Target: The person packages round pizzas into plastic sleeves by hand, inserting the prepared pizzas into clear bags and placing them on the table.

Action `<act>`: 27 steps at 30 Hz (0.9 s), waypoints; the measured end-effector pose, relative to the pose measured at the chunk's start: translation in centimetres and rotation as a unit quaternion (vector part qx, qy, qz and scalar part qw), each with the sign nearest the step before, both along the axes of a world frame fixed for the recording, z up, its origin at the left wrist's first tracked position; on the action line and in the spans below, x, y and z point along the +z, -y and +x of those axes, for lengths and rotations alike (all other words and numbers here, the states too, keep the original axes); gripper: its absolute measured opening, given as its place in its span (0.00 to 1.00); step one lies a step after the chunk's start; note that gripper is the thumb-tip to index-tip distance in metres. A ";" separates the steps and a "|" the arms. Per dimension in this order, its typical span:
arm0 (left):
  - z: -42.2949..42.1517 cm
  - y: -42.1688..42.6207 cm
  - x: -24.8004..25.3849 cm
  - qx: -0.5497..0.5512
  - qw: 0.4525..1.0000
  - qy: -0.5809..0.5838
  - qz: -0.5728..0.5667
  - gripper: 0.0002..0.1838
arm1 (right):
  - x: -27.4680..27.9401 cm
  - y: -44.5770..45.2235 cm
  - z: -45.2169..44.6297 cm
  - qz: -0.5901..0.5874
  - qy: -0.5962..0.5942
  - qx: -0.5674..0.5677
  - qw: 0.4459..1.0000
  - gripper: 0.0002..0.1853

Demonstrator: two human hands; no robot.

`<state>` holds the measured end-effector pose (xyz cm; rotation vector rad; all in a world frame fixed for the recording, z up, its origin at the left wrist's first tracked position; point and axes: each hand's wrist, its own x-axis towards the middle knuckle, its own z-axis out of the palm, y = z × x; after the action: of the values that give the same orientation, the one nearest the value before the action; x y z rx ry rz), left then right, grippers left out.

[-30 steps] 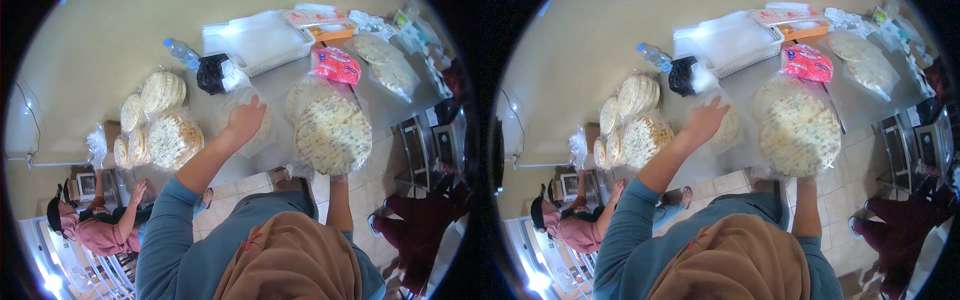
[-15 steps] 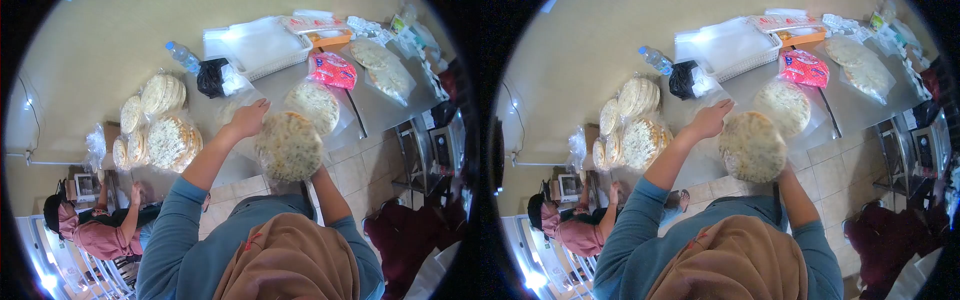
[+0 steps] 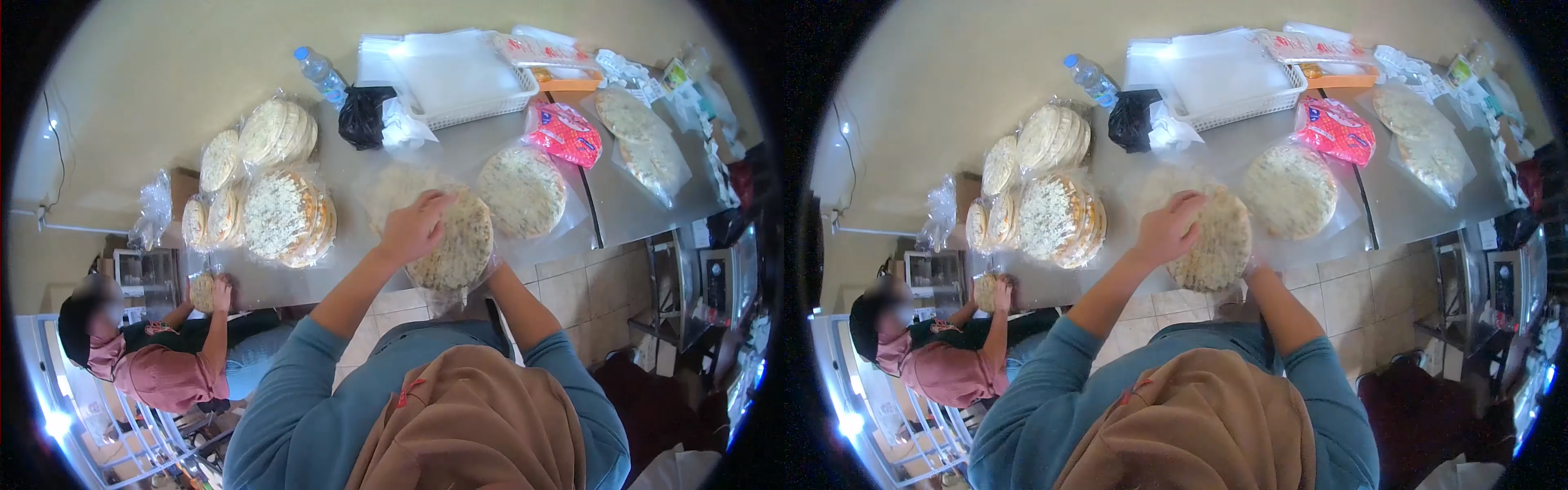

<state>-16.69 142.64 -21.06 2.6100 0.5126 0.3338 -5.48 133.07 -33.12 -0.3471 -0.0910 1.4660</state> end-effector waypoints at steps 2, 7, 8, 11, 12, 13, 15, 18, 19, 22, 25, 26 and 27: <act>-3.6 0.4 -3.8 0.235 0.961 0.141 0.038 0.17 | -0.1 0.1 0.0 -0.006 -0.005 -0.007 1.000 0.29; -8.6 0.7 -9.7 0.378 0.894 -0.024 -0.238 0.16 | -0.5 0.0 0.2 -0.022 -0.007 -0.022 1.000 0.29; -8.4 0.6 -9.7 0.380 0.893 -0.024 -0.238 0.16 | -0.5 -0.1 0.2 -0.022 -0.006 -0.022 1.000 0.29; -7.6 0.0 -9.5 0.378 0.912 0.034 -0.154 0.17 | -0.7 -0.4 0.1 -0.029 -0.004 -0.028 0.999 0.29; -7.5 -0.3 -9.3 0.386 0.909 0.021 -0.158 0.16 | -0.8 -0.5 0.0 -0.030 -0.004 -0.029 0.999 0.29; -7.5 -0.5 -9.2 0.394 0.905 0.007 -0.163 0.15 | -0.8 -0.5 0.0 -0.031 -0.006 -0.033 0.999 0.29; -7.6 -1.2 -9.0 0.374 0.914 -0.027 -0.152 0.14 | -1.0 -0.5 -0.3 -0.035 -0.011 -0.039 0.999 0.29; -8.4 -1.7 -9.4 0.343 0.922 -0.023 -0.176 0.13 | -1.4 -0.5 -0.7 -0.037 -0.024 -0.055 0.998 0.29; -8.7 -1.5 -9.6 0.333 0.919 0.017 -0.212 0.12 | -1.5 -0.5 -0.8 -0.037 -0.029 -0.063 0.997 0.29; -9.9 1.0 -10.3 0.381 0.830 0.065 -0.402 0.10 | -2.1 -0.9 -1.7 -0.024 -0.051 -0.082 0.995 0.29; -8.6 4.8 -8.9 0.391 0.738 0.139 -0.533 0.08 | -2.5 -2.5 -3.0 0.002 -0.083 -0.096 0.992 0.29; -8.1 5.6 -8.2 0.394 0.691 0.188 -0.576 0.08 | -2.6 -3.2 -3.4 0.013 -0.091 -0.099 0.991 0.29; -7.5 6.4 -7.6 0.394 0.639 0.237 -0.617 0.07 | -2.6 -3.8 -3.8 0.026 -0.101 -0.101 0.989 0.29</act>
<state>-24.18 136.23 -28.64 0.7993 1.1308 0.6106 -9.24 136.92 -35.76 -0.1594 0.0677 1.2879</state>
